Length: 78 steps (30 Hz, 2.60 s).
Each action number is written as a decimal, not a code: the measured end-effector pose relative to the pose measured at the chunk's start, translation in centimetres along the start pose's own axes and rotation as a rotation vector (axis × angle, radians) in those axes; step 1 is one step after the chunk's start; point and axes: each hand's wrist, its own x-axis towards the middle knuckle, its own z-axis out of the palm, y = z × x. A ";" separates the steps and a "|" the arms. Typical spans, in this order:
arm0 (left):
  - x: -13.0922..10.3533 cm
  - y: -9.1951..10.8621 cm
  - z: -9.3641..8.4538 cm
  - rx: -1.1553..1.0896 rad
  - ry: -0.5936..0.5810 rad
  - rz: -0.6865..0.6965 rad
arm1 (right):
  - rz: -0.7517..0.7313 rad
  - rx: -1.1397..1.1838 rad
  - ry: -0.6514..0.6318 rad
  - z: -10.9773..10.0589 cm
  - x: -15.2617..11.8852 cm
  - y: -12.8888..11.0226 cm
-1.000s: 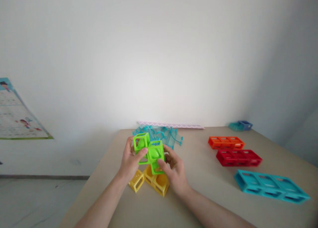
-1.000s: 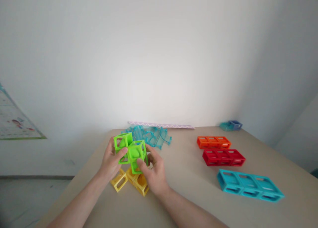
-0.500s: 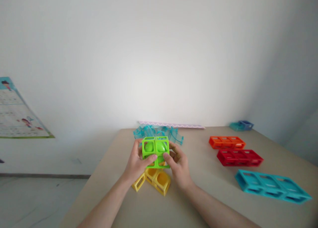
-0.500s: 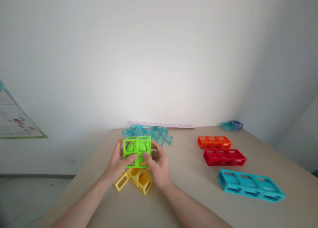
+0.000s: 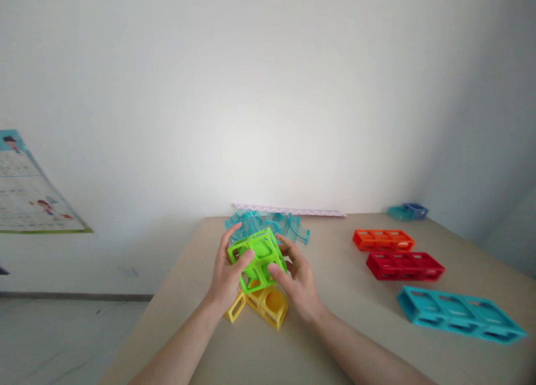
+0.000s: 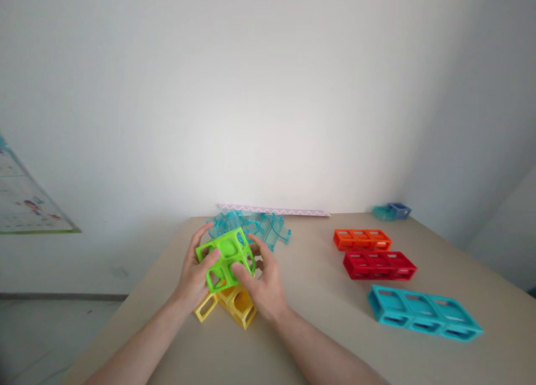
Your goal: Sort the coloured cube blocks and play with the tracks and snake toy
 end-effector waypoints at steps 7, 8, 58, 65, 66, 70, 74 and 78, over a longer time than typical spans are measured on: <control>0.7 -0.4 -0.7 -0.084 0.055 -0.048 | 0.038 0.070 -0.029 0.9 -0.2 0.6; 0.7 -0.3 -0.8 -0.081 0.056 -0.043 | 0.036 0.085 -0.012 0.9 -0.2 0.6; -0.6 -0.3 -0.9 0.238 -0.199 -0.079 | -0.069 -0.049 0.075 0.9 -1.0 0.5; -0.3 -0.8 -1.1 0.290 -0.158 0.068 | -0.150 -0.151 0.008 0.5 -0.6 0.3; -0.3 -0.7 -1.0 0.297 -0.159 0.082 | -0.155 -0.158 0.000 0.4 -0.5 0.3; -0.4 0.1 -0.6 0.268 -0.228 0.007 | -0.137 -0.112 0.000 0.3 -0.5 0.3; -0.4 0.7 -0.2 0.201 -0.223 -0.096 | -0.036 0.061 0.016 0.5 -0.4 -0.1; -0.4 0.6 -0.1 0.188 -0.186 -0.088 | 0.051 0.259 0.033 0.8 -0.3 -1.0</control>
